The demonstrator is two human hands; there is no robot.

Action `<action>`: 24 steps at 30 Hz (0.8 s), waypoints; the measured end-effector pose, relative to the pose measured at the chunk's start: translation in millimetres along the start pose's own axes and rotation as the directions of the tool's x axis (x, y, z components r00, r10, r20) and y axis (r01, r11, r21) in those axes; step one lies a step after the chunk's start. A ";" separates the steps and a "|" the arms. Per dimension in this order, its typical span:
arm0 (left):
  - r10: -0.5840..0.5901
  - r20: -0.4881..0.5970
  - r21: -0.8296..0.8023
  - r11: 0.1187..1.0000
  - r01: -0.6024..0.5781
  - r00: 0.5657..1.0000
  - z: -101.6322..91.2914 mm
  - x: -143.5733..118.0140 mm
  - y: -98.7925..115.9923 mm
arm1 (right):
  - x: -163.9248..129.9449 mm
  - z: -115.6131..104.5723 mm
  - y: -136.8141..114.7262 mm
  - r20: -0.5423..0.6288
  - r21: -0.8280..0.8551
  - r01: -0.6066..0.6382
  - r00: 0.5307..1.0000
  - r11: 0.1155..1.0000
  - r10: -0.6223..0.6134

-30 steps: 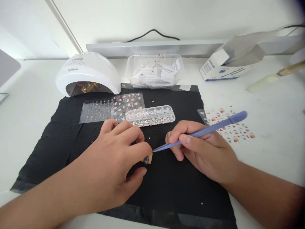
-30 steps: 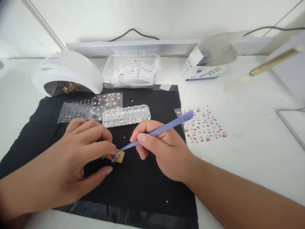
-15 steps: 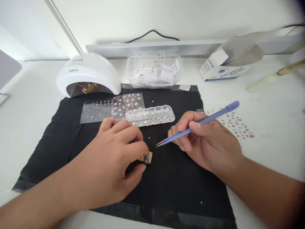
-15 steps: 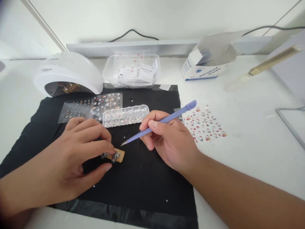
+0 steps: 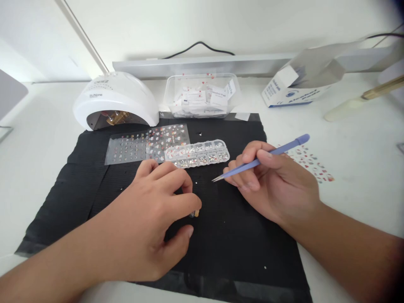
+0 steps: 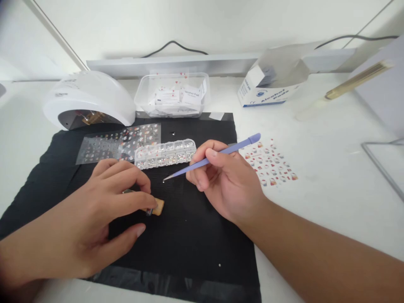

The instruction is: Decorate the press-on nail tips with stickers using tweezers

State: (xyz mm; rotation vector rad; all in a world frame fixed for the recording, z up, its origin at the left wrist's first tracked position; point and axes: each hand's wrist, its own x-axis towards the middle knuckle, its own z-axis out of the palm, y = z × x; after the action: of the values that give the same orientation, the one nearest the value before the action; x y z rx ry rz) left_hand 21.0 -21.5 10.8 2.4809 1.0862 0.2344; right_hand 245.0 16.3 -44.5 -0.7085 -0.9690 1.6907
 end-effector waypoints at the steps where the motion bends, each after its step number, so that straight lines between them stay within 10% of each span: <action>1: 0.001 0.006 -0.004 1.000 -0.001 1.000 0.5 0.1 0.0 | 0.1 -0.1 -0.1 -0.001 -0.003 -0.002 1.000 1.000 0.002; 24: 0.075 -0.096 0.047 0.996 -0.071 0.993 3.0 1.6 -10.3 | 0.1 -1.4 0.8 -0.005 0.046 -0.022 1.000 0.999 0.022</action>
State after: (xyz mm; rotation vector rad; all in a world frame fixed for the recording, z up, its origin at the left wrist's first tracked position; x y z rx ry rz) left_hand 16.2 -15.1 3.6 2.5751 1.0505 0.3607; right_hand 245.8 16.6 -45.9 -0.6959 -0.9186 1.7241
